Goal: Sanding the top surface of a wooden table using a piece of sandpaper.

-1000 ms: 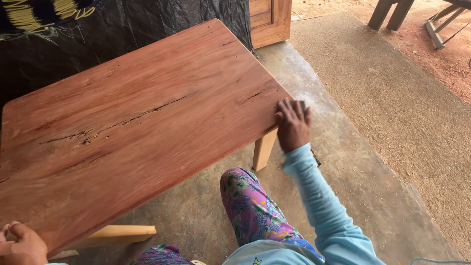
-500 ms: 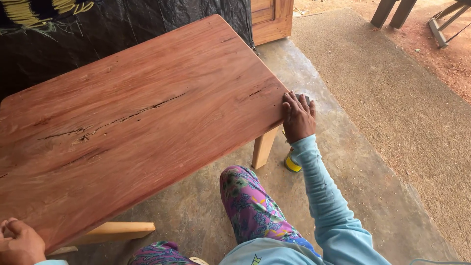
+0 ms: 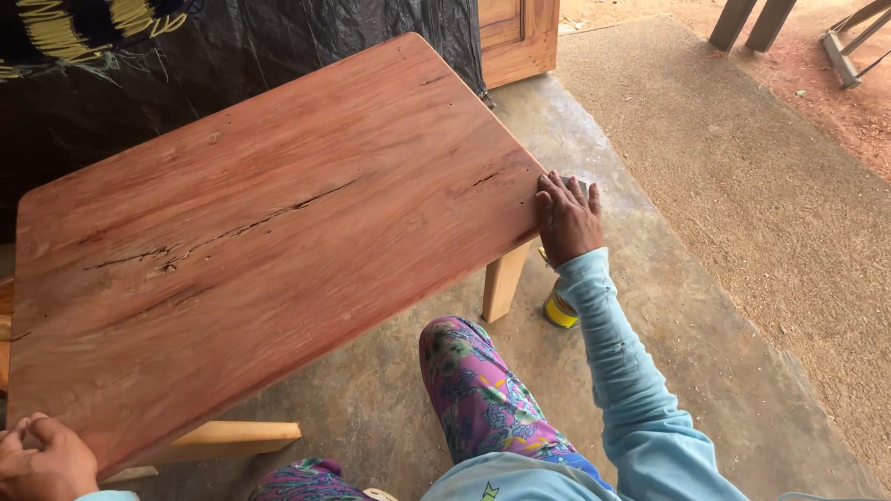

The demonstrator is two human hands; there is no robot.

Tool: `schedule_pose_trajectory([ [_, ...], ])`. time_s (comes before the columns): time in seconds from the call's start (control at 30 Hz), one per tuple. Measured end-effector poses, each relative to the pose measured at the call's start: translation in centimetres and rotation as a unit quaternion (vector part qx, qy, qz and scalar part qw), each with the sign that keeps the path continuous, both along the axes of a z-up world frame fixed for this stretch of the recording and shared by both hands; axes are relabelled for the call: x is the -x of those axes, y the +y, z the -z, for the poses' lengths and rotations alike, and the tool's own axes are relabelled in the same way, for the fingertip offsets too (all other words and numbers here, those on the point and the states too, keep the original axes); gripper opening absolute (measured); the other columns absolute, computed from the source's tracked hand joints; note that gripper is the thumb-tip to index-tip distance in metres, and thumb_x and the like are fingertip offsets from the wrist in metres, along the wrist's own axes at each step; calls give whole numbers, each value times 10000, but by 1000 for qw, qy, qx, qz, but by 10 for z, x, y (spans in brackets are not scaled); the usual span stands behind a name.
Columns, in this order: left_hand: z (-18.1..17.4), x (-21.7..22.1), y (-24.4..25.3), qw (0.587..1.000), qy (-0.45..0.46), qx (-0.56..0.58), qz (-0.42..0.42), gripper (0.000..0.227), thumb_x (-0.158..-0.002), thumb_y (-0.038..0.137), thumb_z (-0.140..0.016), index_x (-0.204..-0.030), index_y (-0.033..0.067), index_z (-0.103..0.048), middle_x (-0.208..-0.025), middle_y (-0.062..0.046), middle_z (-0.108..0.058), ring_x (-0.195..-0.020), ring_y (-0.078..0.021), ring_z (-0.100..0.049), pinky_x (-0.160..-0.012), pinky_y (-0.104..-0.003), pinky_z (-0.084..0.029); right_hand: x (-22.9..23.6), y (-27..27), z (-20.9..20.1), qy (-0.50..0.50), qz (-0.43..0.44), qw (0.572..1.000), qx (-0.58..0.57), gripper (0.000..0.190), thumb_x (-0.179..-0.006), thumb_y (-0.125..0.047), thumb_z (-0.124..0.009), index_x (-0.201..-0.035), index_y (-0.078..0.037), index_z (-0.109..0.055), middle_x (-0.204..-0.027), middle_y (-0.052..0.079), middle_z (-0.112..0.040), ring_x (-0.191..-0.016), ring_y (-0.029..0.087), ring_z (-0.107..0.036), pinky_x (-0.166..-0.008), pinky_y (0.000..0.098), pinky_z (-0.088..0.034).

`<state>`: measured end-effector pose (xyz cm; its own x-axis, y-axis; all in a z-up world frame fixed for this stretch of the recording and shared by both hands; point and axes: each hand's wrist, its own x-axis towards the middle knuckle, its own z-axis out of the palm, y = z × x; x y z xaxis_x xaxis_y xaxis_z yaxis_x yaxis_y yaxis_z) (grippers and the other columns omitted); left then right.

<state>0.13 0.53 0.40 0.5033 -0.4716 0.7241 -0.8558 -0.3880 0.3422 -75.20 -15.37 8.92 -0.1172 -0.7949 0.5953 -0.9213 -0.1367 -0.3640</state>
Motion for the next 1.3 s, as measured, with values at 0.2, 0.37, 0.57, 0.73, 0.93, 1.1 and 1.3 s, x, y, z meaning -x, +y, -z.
schedule_pose_trajectory([
  [0.2, 15, -16, -8, 996, 30, 76, 22, 280, -970, 29, -558, -1104, -118, -755, -1058, -226, -747, -987, -344, -744, -812, -373, -610, -23, 31, 11, 66, -15, 997, 31, 422, -1075, -306, -485, -1429, -114, -613, -1522, 89, -563, -1463, 371, -453, -1275, 494, -217],
  [0.37, -20, 20, 5, 1000, -11, 12, 13, 252, -961, 30, -570, -1057, -98, -765, -1005, -219, -749, -930, -351, -729, -783, -410, -583, 1, 2, 10, 44, -9, 999, -1, 383, -1099, -294, -479, -1426, -155, -621, -1511, 58, -579, -1455, 339, -462, -1267, 561, -153],
  [0.57, 2, 1, 0, 999, 33, 25, 16, 242, -998, 47, -559, -1106, -89, -729, -1069, -253, -745, -992, -391, -723, -838, -443, -576, -3, -6, 13, 18, 15, 1000, 6, 400, -1137, -301, -447, -1460, -123, -600, -1514, 92, -574, -1452, 356, -450, -1277, 552, -116],
  [0.73, -17, 18, 0, 999, -36, 26, 2, 268, -973, 59, -571, -1093, -86, -761, -1084, -245, -750, -1012, -382, -736, -867, -428, -593, -18, 23, 16, 82, -1, 996, 35, 414, -1119, -326, -436, -1444, -139, -611, -1512, 70, -588, -1471, 339, -469, -1291, 539, -118],
  [0.93, -33, 38, 3, 997, 63, -11, -30, 267, -1077, 107, -579, -1143, -88, -749, -1068, -240, -754, -891, -355, -743, -726, -407, -598, 8, -28, 8, 28, 11, 999, -19, 402, -1124, -332, -424, -1427, -150, -616, -1502, 55, -584, -1442, 334, -477, -1266, 574, -99],
  [1.1, -14, 18, -5, 995, 96, 5, -22, 309, -1050, 110, -552, -1184, -101, -734, -1066, -263, -745, -932, -357, -741, -770, -404, -601, 0, -14, 16, 45, 11, 999, 5, 427, -1132, -329, -422, -1459, -127, -610, -1515, 84, -566, -1433, 362, -470, -1261, 571, -105],
  [1.3, 7, -4, -3, 999, -20, 32, 3, 256, -1005, 74, -557, -1119, -80, -727, -1195, -240, -759, -1129, -328, -741, -1003, -389, -615, -6, 8, 12, 36, 0, 999, 21, 442, -1117, -359, -429, -1436, -119, -619, -1518, 59, -572, -1477, 340, -448, -1281, 563, -111],
])
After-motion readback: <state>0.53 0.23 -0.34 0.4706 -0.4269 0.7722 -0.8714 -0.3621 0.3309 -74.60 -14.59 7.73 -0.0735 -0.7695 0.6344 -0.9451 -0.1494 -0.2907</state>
